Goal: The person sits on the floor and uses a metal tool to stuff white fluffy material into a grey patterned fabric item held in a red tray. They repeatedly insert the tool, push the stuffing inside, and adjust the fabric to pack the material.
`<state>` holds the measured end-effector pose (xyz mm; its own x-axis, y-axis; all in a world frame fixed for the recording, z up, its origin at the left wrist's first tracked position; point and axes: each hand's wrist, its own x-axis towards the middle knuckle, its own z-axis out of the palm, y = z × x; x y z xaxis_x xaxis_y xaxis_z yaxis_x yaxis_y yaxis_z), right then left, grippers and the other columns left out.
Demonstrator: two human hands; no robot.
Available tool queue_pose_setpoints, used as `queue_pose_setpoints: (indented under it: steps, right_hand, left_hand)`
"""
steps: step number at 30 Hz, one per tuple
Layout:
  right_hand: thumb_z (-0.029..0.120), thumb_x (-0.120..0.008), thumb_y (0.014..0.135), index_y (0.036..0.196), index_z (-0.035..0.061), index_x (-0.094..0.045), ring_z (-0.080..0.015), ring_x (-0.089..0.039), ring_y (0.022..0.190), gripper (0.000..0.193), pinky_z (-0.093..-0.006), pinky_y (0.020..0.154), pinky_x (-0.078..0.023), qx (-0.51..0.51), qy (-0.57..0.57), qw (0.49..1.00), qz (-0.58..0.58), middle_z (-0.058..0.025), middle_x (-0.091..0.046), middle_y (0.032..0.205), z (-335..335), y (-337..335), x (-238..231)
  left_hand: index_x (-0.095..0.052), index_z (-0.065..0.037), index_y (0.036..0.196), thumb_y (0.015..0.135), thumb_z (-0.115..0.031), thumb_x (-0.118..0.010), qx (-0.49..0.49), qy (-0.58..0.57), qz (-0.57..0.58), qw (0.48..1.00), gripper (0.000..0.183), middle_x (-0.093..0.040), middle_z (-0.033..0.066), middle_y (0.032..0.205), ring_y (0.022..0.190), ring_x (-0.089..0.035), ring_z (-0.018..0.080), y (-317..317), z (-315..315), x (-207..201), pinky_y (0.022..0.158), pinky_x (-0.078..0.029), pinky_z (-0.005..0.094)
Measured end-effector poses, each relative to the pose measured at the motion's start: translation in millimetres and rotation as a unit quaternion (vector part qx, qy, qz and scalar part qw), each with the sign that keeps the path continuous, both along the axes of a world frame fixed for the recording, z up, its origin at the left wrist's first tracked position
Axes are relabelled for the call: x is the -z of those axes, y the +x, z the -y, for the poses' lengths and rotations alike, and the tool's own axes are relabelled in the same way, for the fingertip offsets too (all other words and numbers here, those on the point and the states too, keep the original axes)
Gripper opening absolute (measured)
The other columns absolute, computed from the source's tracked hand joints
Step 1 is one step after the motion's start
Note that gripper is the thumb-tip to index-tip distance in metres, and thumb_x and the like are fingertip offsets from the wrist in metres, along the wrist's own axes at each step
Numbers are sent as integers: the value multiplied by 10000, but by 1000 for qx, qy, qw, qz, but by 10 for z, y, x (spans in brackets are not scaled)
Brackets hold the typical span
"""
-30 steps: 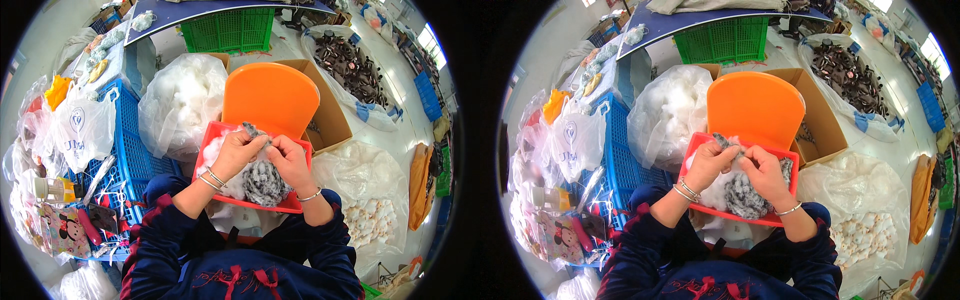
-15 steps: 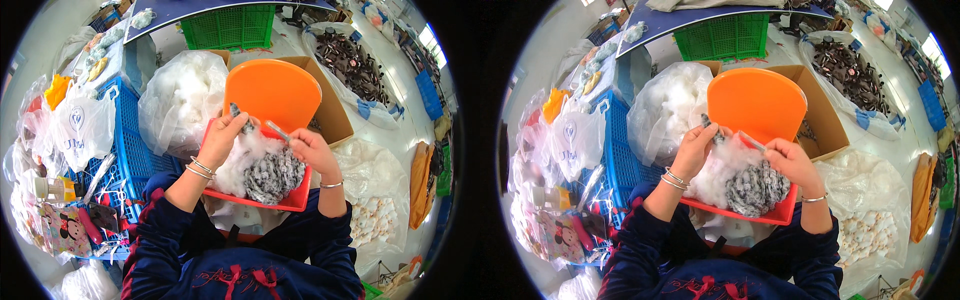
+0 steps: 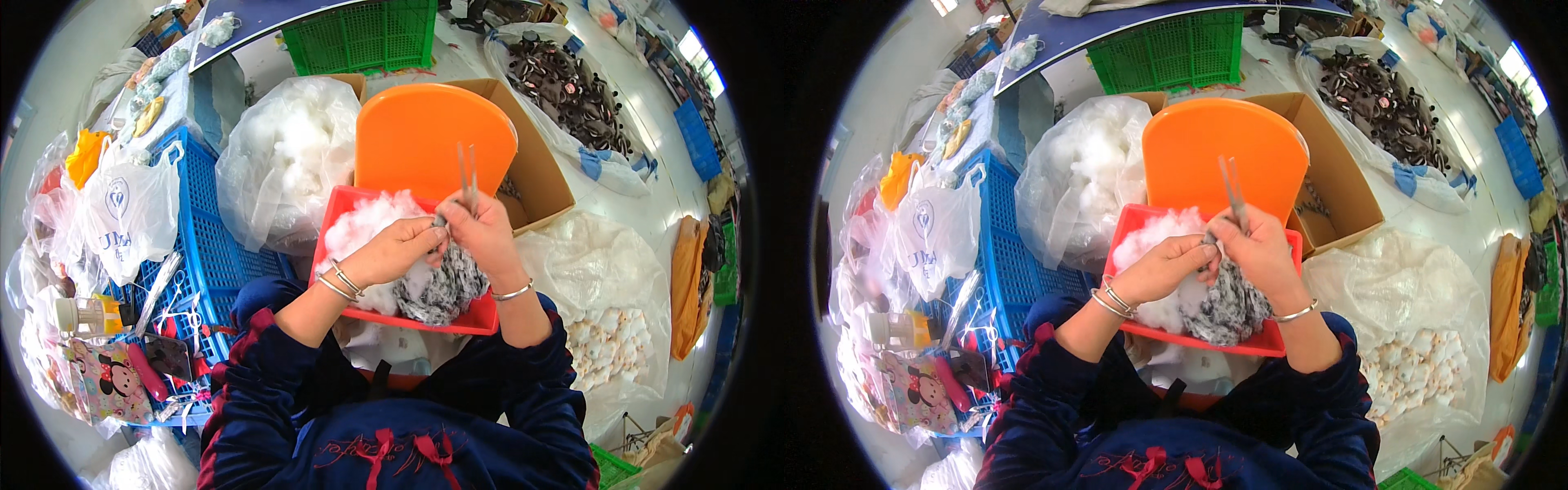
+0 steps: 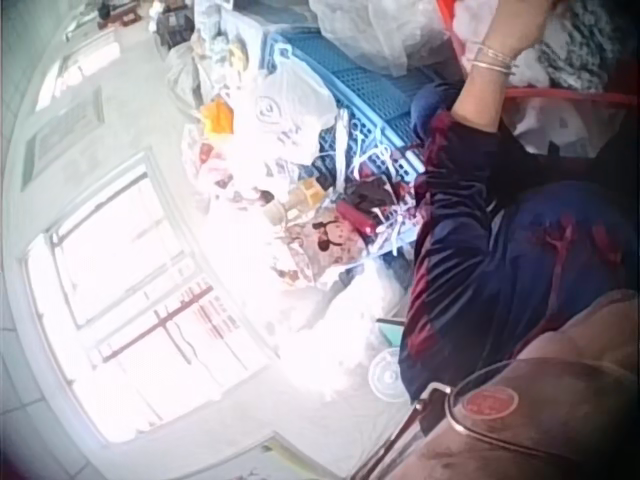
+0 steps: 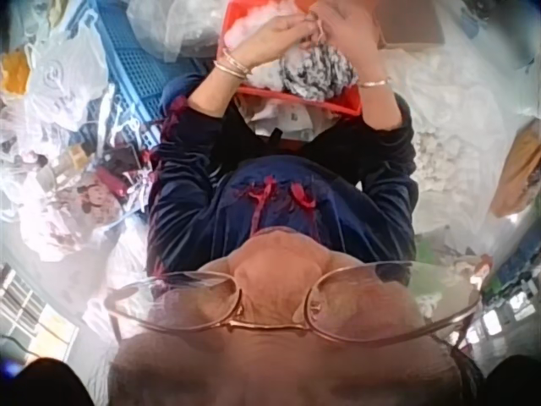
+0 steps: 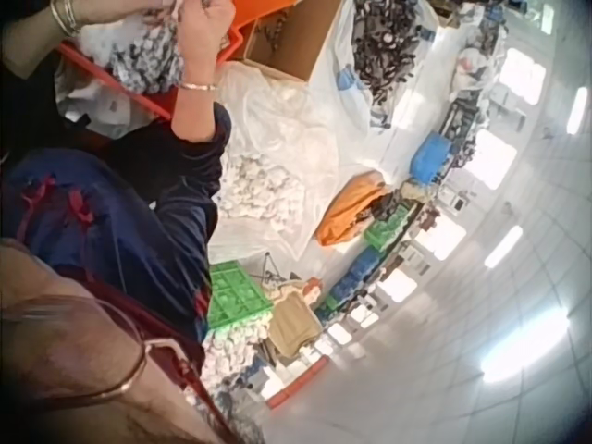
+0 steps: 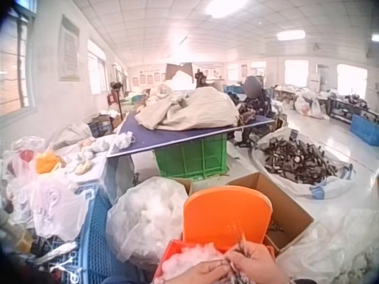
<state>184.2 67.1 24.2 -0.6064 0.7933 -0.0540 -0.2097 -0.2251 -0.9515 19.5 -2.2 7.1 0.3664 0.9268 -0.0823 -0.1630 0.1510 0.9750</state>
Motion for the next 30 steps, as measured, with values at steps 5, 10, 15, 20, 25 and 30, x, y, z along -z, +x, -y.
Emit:
queue_pose_setpoints:
  steps: [5, 10, 15, 20, 25, 30]
  right_hand:
    - [134, -600, 950, 891, 25, -590, -16, -390, 487, 125, -187, 435, -303, 124, 5, 992, -13, 52, -469, 609, -270, 223, -35]
    - [136, -607, 947, 872, 29, -589, -13, -377, 490, 131, -187, 448, -285, 135, 0, 991, -20, 60, -455, 595, -187, 140, -42]
    - [146, -607, 949, 886, 38, -591, -20, -361, 468, 127, -182, 428, -284, 126, 28, 992, 3, 54, -447, 603, -137, 69, 1]
    - [151, -606, 952, 886, 45, -594, -22, -362, 464, 125, -183, 417, -280, 164, 36, 986, -21, 53, -449, 604, -259, 185, 35]
    - [159, -583, 966, 874, 51, -587, -23, -353, 447, 142, -183, 401, -279, 243, 34, 969, 19, 54, -443, 599, -339, 252, 8]
    - [167, -560, 979, 873, 49, -591, -29, -351, 430, 161, -183, 384, -269, 248, 45, 966, -61, 44, -466, 598, -561, 543, -36]
  left_hand:
    - [-573, -25, 914, 1023, -228, -400, 38, 12, -39, 998, 288, -552, 16, 808, 807, -542, 126, -7, 44, -68, 821, -444, 282]
    - [-580, -21, 991, 1011, -209, -405, -37, 16, -44, 998, 258, -588, 32, 824, 822, -571, 144, 30, 36, -89, 824, -449, 281]
    - [-536, -21, 966, 1000, -190, -366, 10, -37, 47, 998, 242, -546, 38, 772, 758, -544, 153, 87, 43, -105, 770, -453, 287]
    - [-469, -26, 909, 964, -166, -326, -4, -28, 49, 998, 207, -487, 38, 710, 678, -494, 155, 76, 69, -78, 704, -452, 297]
    - [-474, -40, 846, 977, -186, -335, 43, -12, -10, 999, 240, -505, 45, 720, 717, -513, 166, -13, 56, -83, 732, -449, 304]
    - [-591, 8, 1013, 985, -266, -447, -16, 64, -101, 993, 311, -591, 57, 864, 825, -562, 177, 30, 63, 88, 832, -453, 312]
